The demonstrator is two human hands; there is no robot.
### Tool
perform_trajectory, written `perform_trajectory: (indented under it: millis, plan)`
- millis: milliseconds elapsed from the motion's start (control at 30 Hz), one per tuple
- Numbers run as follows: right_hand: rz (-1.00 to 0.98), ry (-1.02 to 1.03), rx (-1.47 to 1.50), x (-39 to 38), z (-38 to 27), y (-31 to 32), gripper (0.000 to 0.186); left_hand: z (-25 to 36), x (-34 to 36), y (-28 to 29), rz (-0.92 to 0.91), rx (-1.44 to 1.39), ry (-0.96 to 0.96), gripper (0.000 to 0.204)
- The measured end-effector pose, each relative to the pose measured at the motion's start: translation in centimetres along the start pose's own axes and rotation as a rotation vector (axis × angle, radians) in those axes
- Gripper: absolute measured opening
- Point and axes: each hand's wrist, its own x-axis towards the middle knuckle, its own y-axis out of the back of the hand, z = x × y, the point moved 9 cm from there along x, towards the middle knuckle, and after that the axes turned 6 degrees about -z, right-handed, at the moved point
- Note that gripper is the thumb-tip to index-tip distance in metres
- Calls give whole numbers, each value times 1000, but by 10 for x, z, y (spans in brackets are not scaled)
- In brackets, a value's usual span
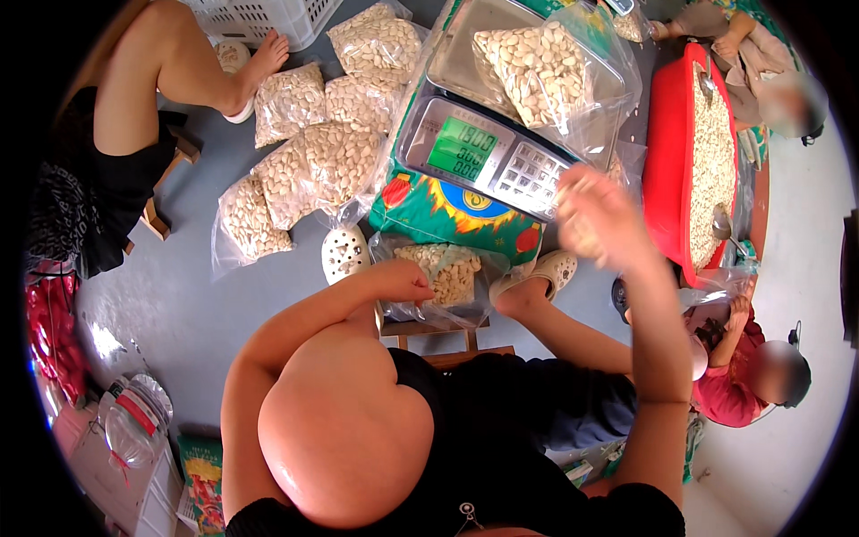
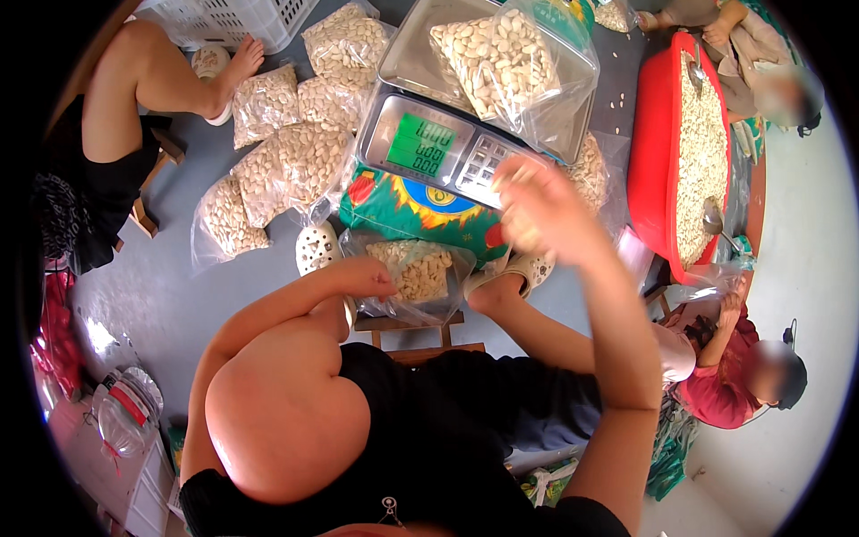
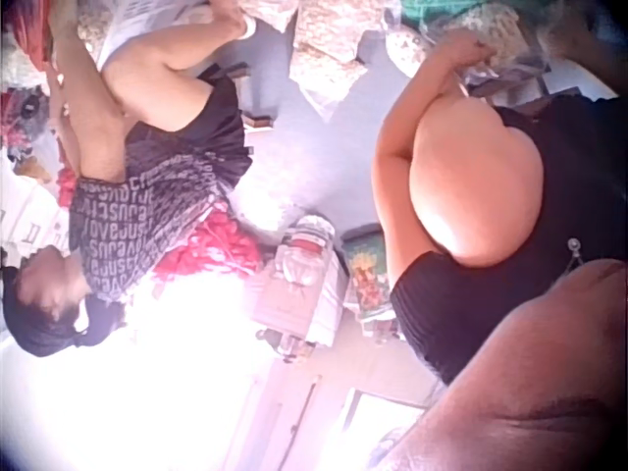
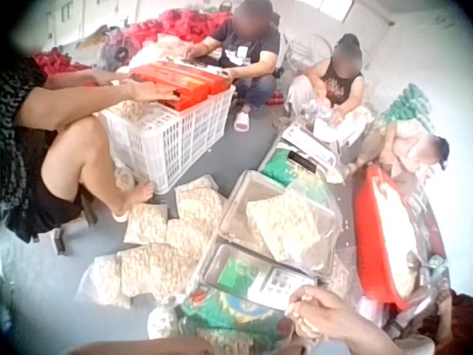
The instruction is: The person scoops peanuts from a large red basin into clear plastic bags using a metal scoop. They place the filled bags on a digital scale to weigh them, then move the weighed bags aside. The process is repeated for multiple bags.
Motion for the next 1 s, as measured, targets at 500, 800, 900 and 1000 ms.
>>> perform_trajectory:
  millis: [500,800,900,1000]
  plan:
    - [-269,-130,-1481,19,118,-85,27,8,-8,8,6,55,24,34]
    - [564,117,-1150,11,-142,84,57,3,6,0,-10,69,-19,35]
    - [545,15,-1267,47,-141,69,56,2,-1,2,6,42,-5,34]
    - [601,-80,-1514,69,-144,51,53,-2,-3,4,17,29,-4,32]
